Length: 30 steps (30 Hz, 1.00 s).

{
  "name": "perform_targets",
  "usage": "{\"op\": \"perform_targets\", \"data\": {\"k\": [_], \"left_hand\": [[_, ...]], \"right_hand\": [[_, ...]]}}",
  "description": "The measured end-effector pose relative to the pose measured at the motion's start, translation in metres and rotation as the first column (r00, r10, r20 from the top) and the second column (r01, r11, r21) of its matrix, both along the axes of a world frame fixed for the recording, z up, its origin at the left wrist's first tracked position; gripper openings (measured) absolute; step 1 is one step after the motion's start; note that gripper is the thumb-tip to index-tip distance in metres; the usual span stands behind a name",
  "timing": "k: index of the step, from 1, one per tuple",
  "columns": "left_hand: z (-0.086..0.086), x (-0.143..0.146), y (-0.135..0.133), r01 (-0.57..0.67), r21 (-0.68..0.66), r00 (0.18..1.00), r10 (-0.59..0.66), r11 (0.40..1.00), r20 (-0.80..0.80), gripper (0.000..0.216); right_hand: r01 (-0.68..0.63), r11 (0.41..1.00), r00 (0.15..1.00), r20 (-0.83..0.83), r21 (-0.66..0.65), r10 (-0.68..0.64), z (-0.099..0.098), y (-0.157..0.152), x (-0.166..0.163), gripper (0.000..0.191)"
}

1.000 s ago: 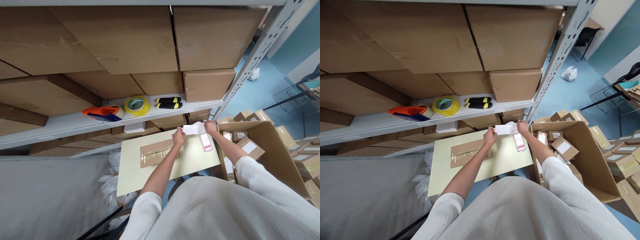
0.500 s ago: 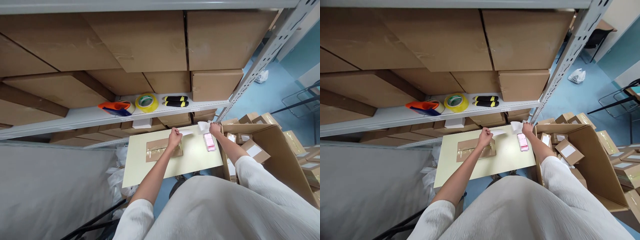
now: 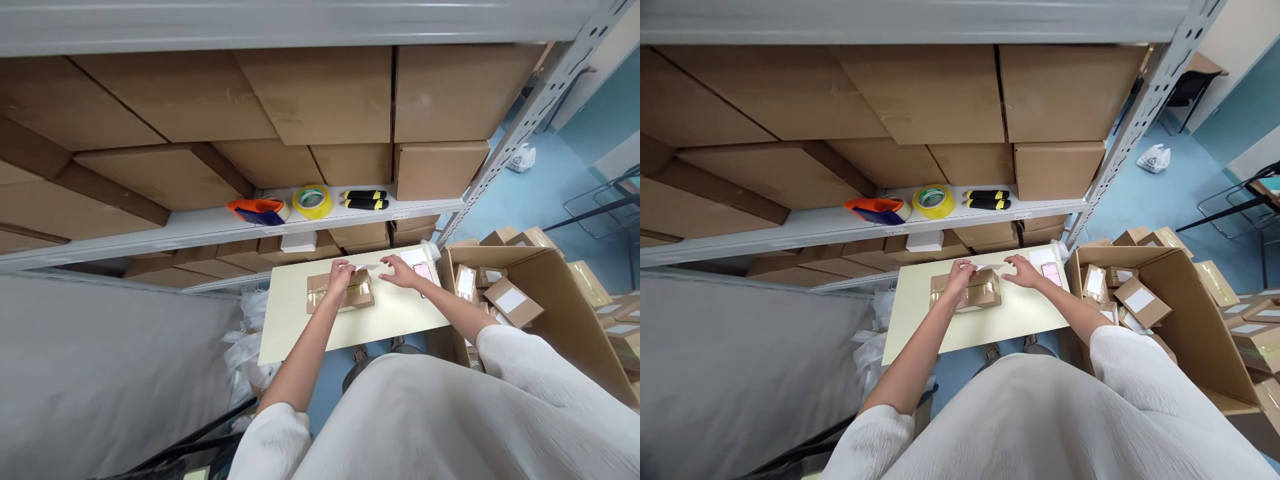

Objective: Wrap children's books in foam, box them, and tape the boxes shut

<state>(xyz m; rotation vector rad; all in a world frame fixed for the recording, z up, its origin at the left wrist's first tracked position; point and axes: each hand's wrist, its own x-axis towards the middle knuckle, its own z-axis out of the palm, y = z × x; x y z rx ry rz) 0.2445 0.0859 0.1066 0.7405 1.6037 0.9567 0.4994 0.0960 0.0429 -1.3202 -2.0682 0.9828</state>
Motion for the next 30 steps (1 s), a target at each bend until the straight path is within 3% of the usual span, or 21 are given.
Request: {"op": "perform_targets", "data": {"k": [2,7,13,19,25,30], "left_hand": [[0.003,-0.012,-0.005,-0.001,0.000,0.999,0.001,1.000,0.036,0.035],[0.012,-0.048,-0.020,0.013,0.001,0.994,-0.013,1.000,0.110,0.030],[0.015,-0.097,-0.035,0.089,0.069,0.996,-0.087,0.994,-0.034,0.026],[0.003,-0.126,-0.042,0.156,0.026,0.988,-0.156,0.987,0.004,0.049],[-0.014,-0.142,-0.051,0.273,0.163,0.962,-0.264,0.948,-0.075,0.022],[-0.028,-0.147,-0.059,0.292,0.101,0.941,-0.267,0.951,-0.207,0.022]], "right_hand": [[0.025,1.000,0.999,-0.048,-0.002,-0.025,0.003,-0.009,-0.022,0.049],[0.087,0.996,0.986,-0.139,-0.036,-0.091,0.014,-0.015,-0.062,0.017],[0.214,0.964,0.939,-0.240,-0.159,-0.248,0.034,-0.023,-0.098,0.024],[0.280,0.924,0.905,-0.248,-0.261,-0.344,0.048,-0.037,-0.130,0.031],[0.370,0.896,0.890,-0.183,-0.246,-0.418,0.046,-0.051,-0.147,0.022],[0.426,0.883,0.899,-0.022,-0.200,-0.438,0.037,-0.057,-0.155,0.013]]}}
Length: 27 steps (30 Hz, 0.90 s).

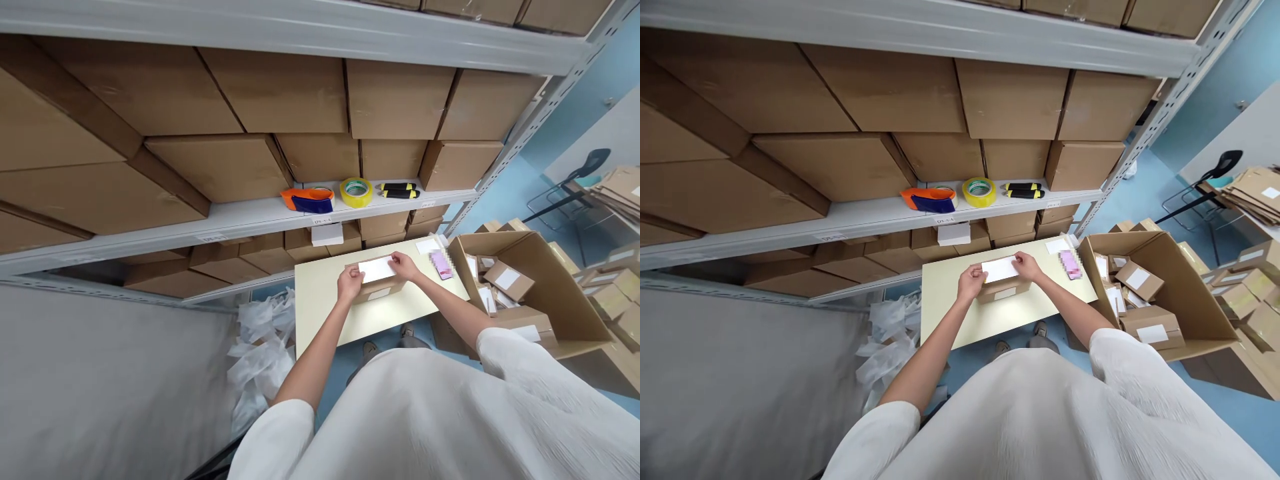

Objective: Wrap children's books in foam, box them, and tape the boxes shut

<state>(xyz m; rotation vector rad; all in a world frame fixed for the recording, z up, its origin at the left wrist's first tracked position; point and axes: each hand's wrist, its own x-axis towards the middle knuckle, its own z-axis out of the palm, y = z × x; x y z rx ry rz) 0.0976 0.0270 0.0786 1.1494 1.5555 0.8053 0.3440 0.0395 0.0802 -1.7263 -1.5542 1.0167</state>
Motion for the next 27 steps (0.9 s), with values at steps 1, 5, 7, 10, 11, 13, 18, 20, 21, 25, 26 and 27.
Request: {"op": "perform_targets", "data": {"k": [1,5,7,10,11,13,18,20,21,25,26,27], "left_hand": [[-0.002,0.001,-0.001,-0.004,0.000,0.999,0.004,1.000,-0.053,0.025],[-0.010,0.008,-0.004,0.047,0.046,0.955,-0.032,0.998,-0.294,0.024],[-0.013,0.011,-0.005,0.091,0.065,0.926,-0.060,0.994,-0.374,0.020],[-0.016,0.013,-0.004,0.130,0.072,0.896,-0.086,0.989,-0.436,0.017],[-0.017,0.013,-0.004,0.136,0.073,0.890,-0.090,0.988,-0.447,0.016],[-0.020,0.011,-0.003,0.143,0.078,0.883,-0.092,0.987,-0.460,0.016],[-0.025,0.008,-0.004,0.155,0.096,0.884,-0.095,0.983,-0.458,0.016],[-0.027,0.008,-0.005,0.157,0.106,0.881,-0.091,0.982,-0.464,0.014],[-0.027,0.008,-0.006,0.160,0.112,0.878,-0.089,0.981,-0.471,0.013],[-0.029,0.010,-0.008,0.193,0.135,0.857,-0.101,0.972,-0.505,0.011],[-0.029,0.010,-0.009,0.205,0.137,0.850,-0.107,0.969,-0.516,0.011],[-0.029,0.010,-0.009,0.217,0.139,0.842,-0.113,0.966,-0.527,0.012]], "right_hand": [[0.013,1.000,0.999,0.040,-0.003,-0.013,-0.003,0.000,-0.002,0.014],[0.059,0.998,0.985,0.166,-0.006,-0.057,-0.012,-0.002,-0.009,0.028],[0.052,0.999,0.975,0.214,0.006,-0.052,-0.016,-0.003,-0.012,0.028],[0.020,0.999,0.961,0.275,0.031,-0.028,-0.021,-0.004,-0.015,0.025],[0.008,0.999,0.956,0.291,0.036,-0.019,-0.023,-0.005,-0.015,0.024],[-0.016,0.999,0.951,0.310,0.045,0.002,-0.026,-0.005,-0.016,0.022],[-0.037,0.998,0.948,0.318,0.048,0.020,-0.034,-0.007,-0.015,0.021],[-0.041,0.998,0.943,0.333,0.043,0.025,-0.035,-0.007,-0.016,0.019],[-0.046,0.998,0.938,0.347,0.042,0.028,-0.036,-0.007,-0.017,0.019],[-0.075,0.996,0.899,0.435,0.040,0.050,-0.034,-0.008,-0.021,0.017],[-0.079,0.996,0.886,0.461,0.038,0.053,-0.033,-0.008,-0.022,0.017],[-0.079,0.996,0.872,0.487,0.034,0.053,-0.031,-0.008,-0.023,0.017]]}}
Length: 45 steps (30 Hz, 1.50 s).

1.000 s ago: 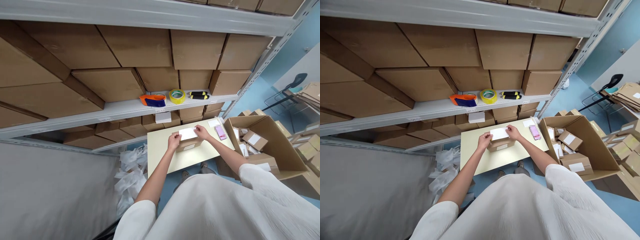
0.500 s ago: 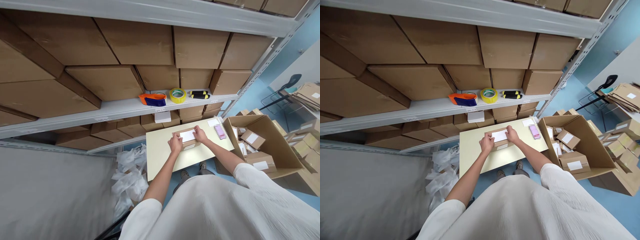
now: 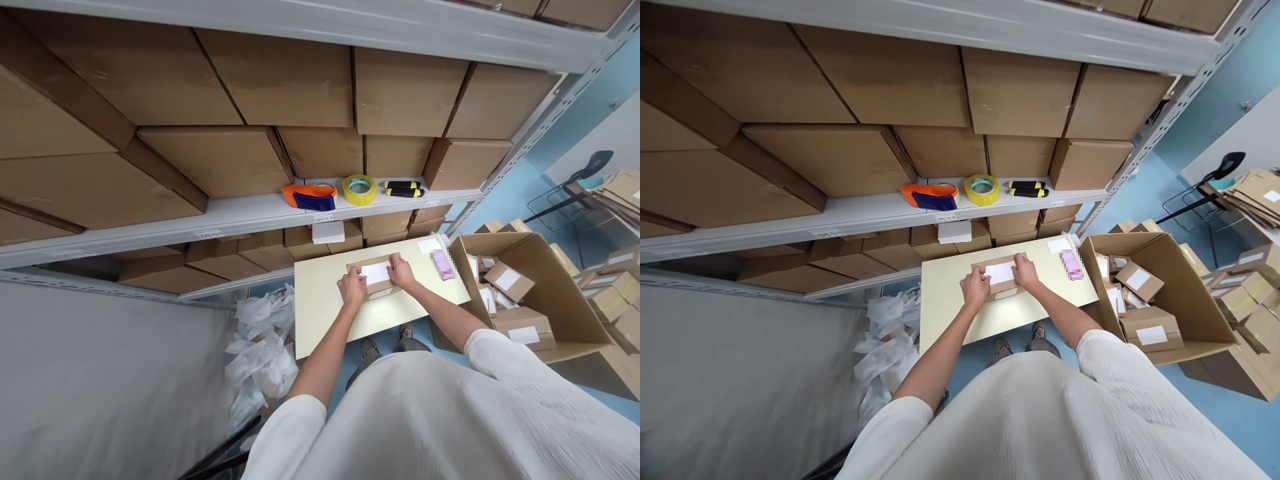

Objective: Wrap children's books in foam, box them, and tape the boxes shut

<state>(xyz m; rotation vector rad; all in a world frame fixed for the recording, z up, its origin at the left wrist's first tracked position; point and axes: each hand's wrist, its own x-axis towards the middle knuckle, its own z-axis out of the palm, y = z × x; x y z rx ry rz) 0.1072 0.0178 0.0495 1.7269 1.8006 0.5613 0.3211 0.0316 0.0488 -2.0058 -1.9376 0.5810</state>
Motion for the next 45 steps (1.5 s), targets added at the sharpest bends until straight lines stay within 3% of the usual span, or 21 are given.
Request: {"op": "perform_targets", "data": {"k": [6,10,13,18,22,28,34,39,45], "left_hand": [[0.001,-0.003,-0.006,0.085,0.067,0.992,-0.078,0.994,-0.099,0.024],[-0.003,-0.002,-0.013,0.314,0.159,0.946,-0.295,0.936,-0.131,0.047],[-0.012,-0.003,-0.017,0.446,0.151,0.893,-0.427,0.882,-0.143,0.059],[-0.027,-0.008,-0.019,0.533,0.063,0.831,-0.507,0.844,-0.229,0.085],[-0.029,-0.008,-0.019,0.489,0.013,0.837,-0.465,0.872,-0.287,0.093],[-0.027,-0.011,-0.026,0.307,0.001,0.909,-0.293,0.952,-0.296,0.103],[-0.031,-0.018,-0.035,0.162,-0.058,0.975,-0.169,0.985,-0.147,0.105],[-0.030,-0.015,-0.040,0.181,-0.027,0.975,-0.183,0.983,-0.125,0.096],[-0.008,0.004,-0.035,0.235,0.109,0.966,-0.221,0.966,-0.132,0.092]], "right_hand": [[0.000,1.000,0.992,0.127,0.012,-0.001,0.008,-0.007,-0.002,0.023],[-0.217,0.974,0.971,0.116,0.067,0.209,0.004,-0.024,-0.005,0.041],[-0.374,0.926,0.923,0.112,0.044,0.368,-0.003,-0.036,-0.008,0.057],[-0.435,0.900,0.888,0.154,-0.024,0.433,-0.012,-0.043,-0.005,0.077],[-0.349,0.936,0.922,0.164,-0.047,0.351,-0.012,-0.042,-0.001,0.081],[-0.130,0.989,0.975,0.173,-0.066,0.139,-0.011,-0.045,0.008,0.080],[0.068,0.993,0.994,0.086,-0.094,-0.060,-0.013,-0.052,0.017,0.081],[0.062,0.992,0.997,0.049,-0.109,-0.057,-0.008,-0.060,0.016,0.086],[0.203,0.979,0.979,-0.002,0.037,-0.203,0.003,-0.070,0.034,0.074]]}}
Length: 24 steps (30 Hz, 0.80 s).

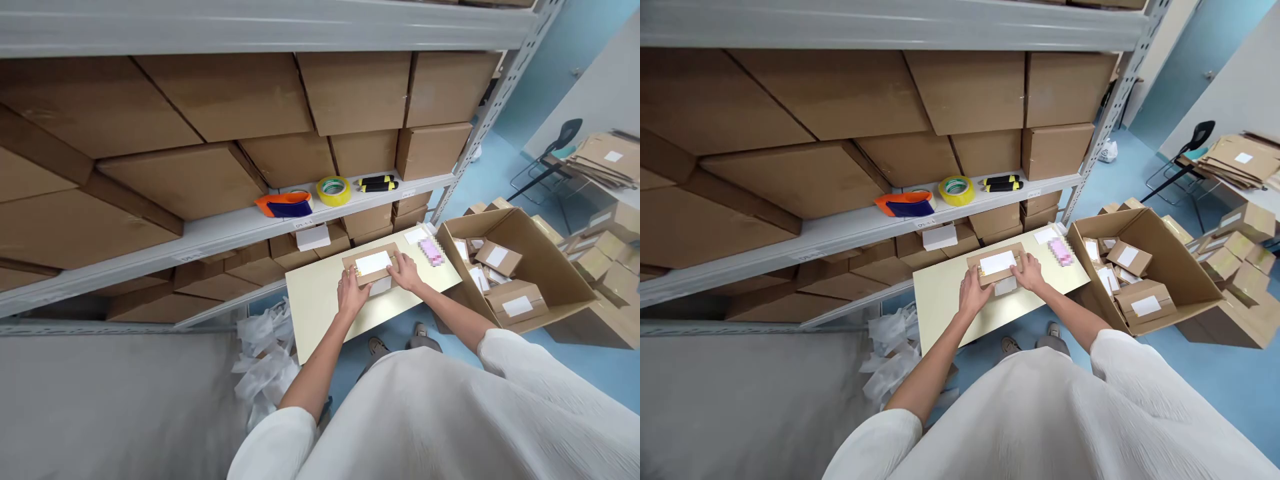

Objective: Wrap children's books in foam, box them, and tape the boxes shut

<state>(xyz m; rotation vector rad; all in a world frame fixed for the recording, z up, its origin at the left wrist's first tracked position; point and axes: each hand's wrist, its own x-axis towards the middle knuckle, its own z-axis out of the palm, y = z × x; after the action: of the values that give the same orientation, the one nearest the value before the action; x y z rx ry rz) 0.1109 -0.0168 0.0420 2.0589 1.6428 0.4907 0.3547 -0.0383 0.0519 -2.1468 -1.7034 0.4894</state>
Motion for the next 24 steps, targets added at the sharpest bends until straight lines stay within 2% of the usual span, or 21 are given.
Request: {"op": "perform_targets", "data": {"k": [4,9,16,20,24], "left_hand": [[0.016,0.034,0.001,0.058,0.013,0.998,-0.058,0.998,0.029,0.090],[0.026,0.094,-0.002,0.167,0.035,0.982,-0.169,0.985,0.079,0.087],[0.037,0.202,-0.025,0.321,0.073,0.931,-0.329,0.944,0.158,0.081],[0.042,0.265,-0.046,0.385,0.094,0.893,-0.396,0.918,0.214,0.064],[0.045,0.326,-0.059,0.430,0.107,0.858,-0.443,0.896,0.260,0.062]], "right_hand": [[0.108,0.990,0.994,-0.041,0.094,-0.104,0.010,-0.009,0.029,0.069],[0.240,0.955,0.971,-0.067,0.175,-0.231,0.023,-0.033,0.081,0.065],[0.397,0.872,0.918,-0.123,0.286,-0.377,0.033,-0.091,0.181,0.055],[0.486,0.824,0.874,-0.155,0.290,-0.461,0.039,-0.124,0.241,0.052],[0.555,0.786,0.832,-0.191,0.273,-0.521,0.038,-0.146,0.300,0.051]]}}
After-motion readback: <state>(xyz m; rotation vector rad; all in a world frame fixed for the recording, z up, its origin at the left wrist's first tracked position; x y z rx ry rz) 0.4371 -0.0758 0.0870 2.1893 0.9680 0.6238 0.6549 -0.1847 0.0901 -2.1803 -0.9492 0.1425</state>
